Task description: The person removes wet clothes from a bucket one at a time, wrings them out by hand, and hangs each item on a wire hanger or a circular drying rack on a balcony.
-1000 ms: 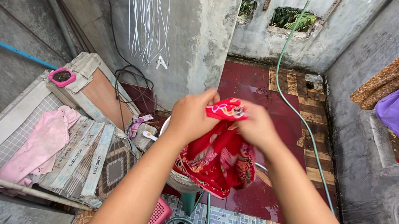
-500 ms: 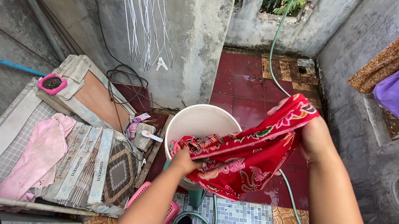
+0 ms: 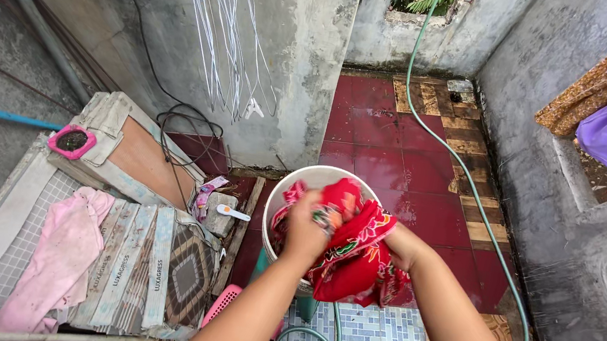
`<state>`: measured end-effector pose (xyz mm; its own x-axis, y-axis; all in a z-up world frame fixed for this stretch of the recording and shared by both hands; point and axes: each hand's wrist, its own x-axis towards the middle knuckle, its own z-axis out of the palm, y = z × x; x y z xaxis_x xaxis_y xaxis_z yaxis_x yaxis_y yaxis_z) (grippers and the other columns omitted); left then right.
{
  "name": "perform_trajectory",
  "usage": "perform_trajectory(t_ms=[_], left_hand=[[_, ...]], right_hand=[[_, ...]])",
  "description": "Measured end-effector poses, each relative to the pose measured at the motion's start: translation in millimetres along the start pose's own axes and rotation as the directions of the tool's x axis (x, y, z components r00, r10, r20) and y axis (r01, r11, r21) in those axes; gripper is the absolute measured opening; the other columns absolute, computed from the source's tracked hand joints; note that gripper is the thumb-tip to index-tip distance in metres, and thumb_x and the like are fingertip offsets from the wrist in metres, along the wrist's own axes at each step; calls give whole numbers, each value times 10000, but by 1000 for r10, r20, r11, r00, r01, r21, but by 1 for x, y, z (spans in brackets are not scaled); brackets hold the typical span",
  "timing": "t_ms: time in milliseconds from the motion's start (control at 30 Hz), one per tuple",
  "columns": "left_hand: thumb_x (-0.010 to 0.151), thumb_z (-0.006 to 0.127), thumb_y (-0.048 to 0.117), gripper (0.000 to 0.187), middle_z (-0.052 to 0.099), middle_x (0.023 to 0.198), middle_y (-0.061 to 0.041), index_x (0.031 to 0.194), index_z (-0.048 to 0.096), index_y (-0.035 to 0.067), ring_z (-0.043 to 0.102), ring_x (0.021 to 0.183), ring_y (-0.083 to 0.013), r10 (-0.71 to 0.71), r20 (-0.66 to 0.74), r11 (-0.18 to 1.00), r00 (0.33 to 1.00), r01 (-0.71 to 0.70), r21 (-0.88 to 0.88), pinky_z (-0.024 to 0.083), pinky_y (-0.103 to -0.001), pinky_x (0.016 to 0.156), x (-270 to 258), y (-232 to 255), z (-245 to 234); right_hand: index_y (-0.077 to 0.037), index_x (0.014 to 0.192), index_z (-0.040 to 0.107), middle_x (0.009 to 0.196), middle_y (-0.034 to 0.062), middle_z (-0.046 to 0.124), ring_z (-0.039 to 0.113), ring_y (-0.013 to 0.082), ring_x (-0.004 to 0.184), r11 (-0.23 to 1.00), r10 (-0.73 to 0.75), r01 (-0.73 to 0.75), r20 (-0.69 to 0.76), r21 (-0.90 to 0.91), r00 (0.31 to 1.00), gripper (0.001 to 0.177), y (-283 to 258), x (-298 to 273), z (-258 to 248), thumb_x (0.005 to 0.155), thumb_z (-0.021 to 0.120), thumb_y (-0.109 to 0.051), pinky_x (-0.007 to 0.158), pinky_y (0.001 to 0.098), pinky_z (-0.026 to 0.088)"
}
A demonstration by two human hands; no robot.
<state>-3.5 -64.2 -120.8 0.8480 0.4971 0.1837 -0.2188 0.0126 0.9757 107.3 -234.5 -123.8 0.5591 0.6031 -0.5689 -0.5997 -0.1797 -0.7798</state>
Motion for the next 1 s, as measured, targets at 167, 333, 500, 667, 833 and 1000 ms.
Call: perform_trajectory(t_ms=[167, 333, 500, 667, 833, 1000], left_hand=[[798, 690, 57, 379, 639, 1075, -95, 1158, 578, 26, 619, 1061, -202, 119, 643, 992, 757, -68, -104, 485, -366, 972, -32, 60, -8], [1052, 548, 596, 632, 620, 1101, -201, 1234, 527, -9, 632, 1085, -377, -442, 165, 732, 882, 461, -502, 486, -509, 1002, -25, 13, -53], [954, 455, 618, 633, 694, 1257, -115, 1318, 617, 126, 638, 1191, -291, -688, 499, 407, 526, 850, -335, 479, -498, 1028, 22, 9, -56], [1010, 595, 278, 438, 658, 1343, -157, 1396, 577, 72, 614, 1248, -332, -264, 311, 697, 913, 403, -593, 495, -551, 1088, 49, 32, -62], [864, 463, 529, 582, 740, 1132, -122, 1251, 638, 131, 719, 1012, -313, -561, 149, 398, 814, 423, -814, 574, -548, 833, 11, 90, -80], [917, 545, 513, 609, 722, 1163, -184, 1274, 629, 28, 676, 1051, -342, -496, 338, 320, 800, 530, -785, 553, -522, 907, 6, 57, -54]], right_hand=[[67, 1348, 612, 1225, 209, 723, 711, 253, 1033, 952, -104, -45, 455, 303, 885, 431, 12, 34, -24, 1028, 628, -221, 878, 395, 575], [-51, 1322, 605, 1264, 147, 678, 697, 253, 1111, 908, -184, 3, 392, 419, 901, 400, -30, -5, 9, 937, 632, -156, 943, 421, 573], [-1, 1405, 597, 1369, 145, 652, 634, 186, 1190, 891, -318, 434, 499, -133, 806, 482, -69, -48, 55, 941, 689, -90, 1022, 361, 533], [-16, 1378, 599, 1360, 162, 645, 638, 191, 1204, 778, -434, 596, 516, -198, 738, 461, -94, -79, 57, 938, 697, -112, 1028, 371, 516], [-66, 1283, 729, 1117, 139, 801, 725, 165, 959, 806, -227, 225, 65, -548, 972, 455, -98, -79, 13, 853, 731, -216, 829, 339, 587], [-32, 1251, 724, 1053, 139, 800, 717, 178, 891, 821, -242, 221, 30, -527, 970, 407, -81, -50, 0, 887, 703, -212, 787, 341, 577]])
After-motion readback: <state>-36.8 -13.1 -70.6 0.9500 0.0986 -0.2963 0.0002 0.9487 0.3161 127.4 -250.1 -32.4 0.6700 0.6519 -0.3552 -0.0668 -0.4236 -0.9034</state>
